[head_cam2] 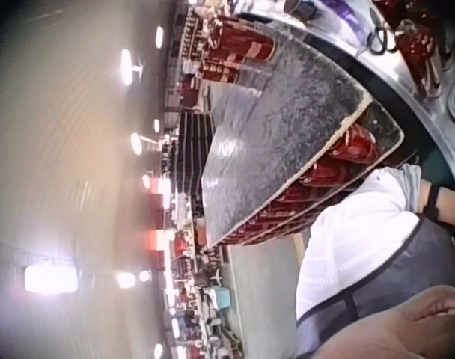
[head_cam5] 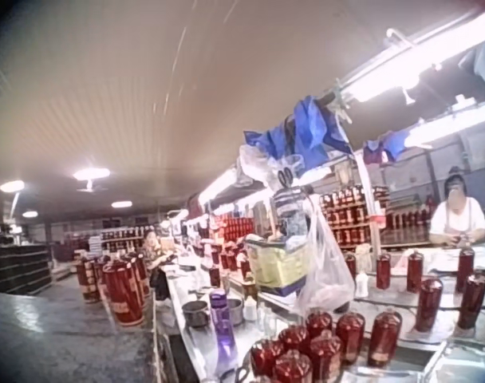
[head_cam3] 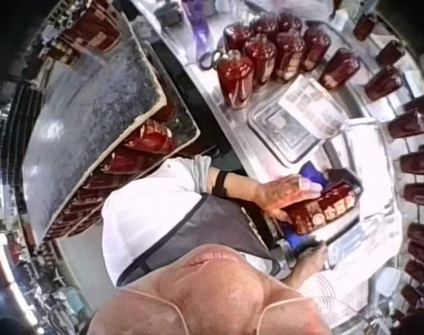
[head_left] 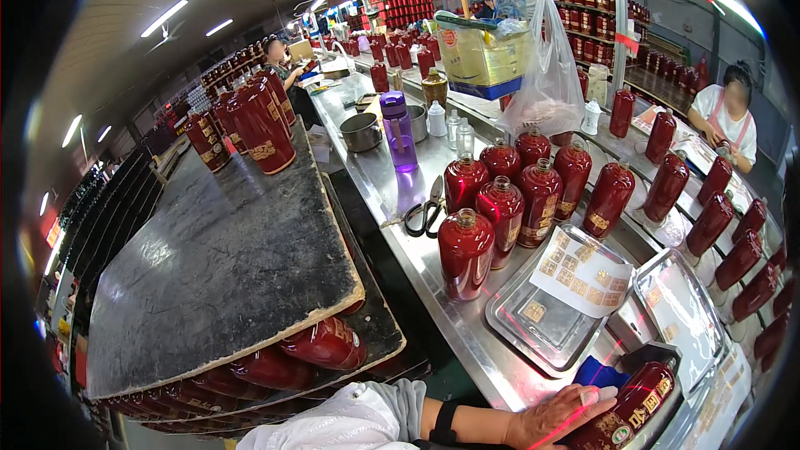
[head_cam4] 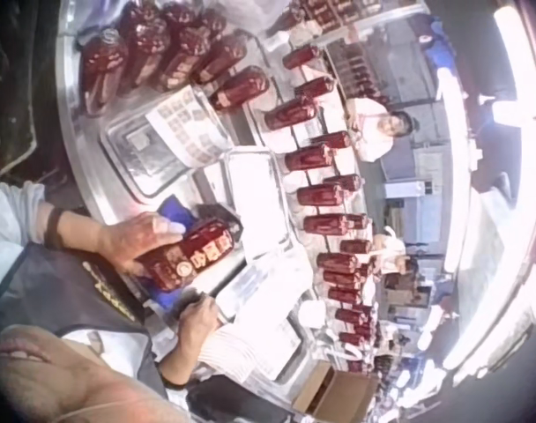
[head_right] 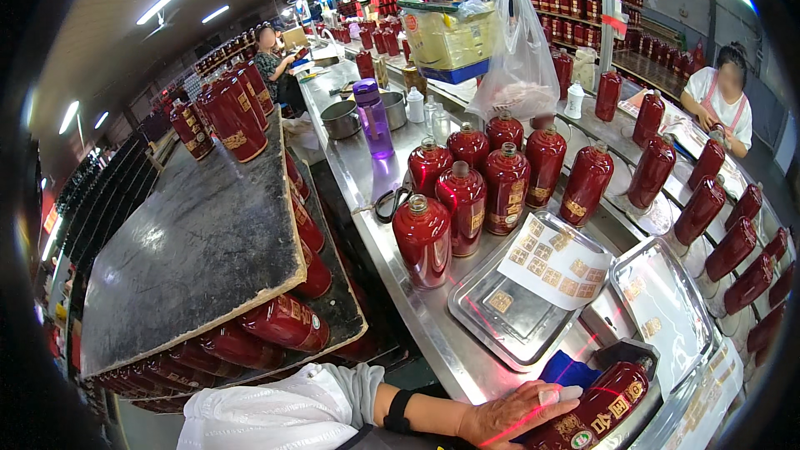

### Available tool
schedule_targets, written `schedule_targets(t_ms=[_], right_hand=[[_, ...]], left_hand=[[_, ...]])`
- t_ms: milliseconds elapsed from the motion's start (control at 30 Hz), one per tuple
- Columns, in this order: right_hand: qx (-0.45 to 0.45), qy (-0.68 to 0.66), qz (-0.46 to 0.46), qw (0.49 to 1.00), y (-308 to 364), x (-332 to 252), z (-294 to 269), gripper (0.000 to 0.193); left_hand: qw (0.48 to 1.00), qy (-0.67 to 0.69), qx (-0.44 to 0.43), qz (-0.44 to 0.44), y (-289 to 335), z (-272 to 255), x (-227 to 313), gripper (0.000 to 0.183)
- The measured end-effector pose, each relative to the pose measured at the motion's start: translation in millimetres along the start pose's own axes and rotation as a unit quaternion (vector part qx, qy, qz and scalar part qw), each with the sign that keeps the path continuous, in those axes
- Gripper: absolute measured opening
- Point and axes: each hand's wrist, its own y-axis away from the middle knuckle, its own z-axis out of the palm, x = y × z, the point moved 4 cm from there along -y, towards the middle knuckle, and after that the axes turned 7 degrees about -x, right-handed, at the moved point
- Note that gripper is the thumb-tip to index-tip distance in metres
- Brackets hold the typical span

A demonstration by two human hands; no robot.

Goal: Applying decorative and branding labels to red liquor bottles on a factory assembly line.

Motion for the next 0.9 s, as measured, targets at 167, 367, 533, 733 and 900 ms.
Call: schedule_targets(t_ms=[167,367,533,733,900], right_hand=[[-0.051,-0.048,-0.019,0.997,-3,4,-3,0.015],[-0.043,-0.084,-0.049,0.994,-3,5,-2,0.018],[-0.024,-0.086,-0.054,0.995,1,11,-1,0.023],[-0.021,-0.103,-0.059,0.993,17,22,-1,0.026],[-0.002,-0.216,-0.073,0.974,5,-7,-34,0.024]], left_hand=[[1.000,0.003,0.021,-0.004,-3,-5,2,0.096],[0.999,-0.020,0.033,0.009,-4,-6,3,0.098],[1.000,0.005,0.014,-0.008,0,-3,8,0.099],[0.999,-0.032,-0.014,0.003,-6,-11,28,0.098],[0.996,-0.082,-0.028,-0.010,-20,-24,40,0.095]])
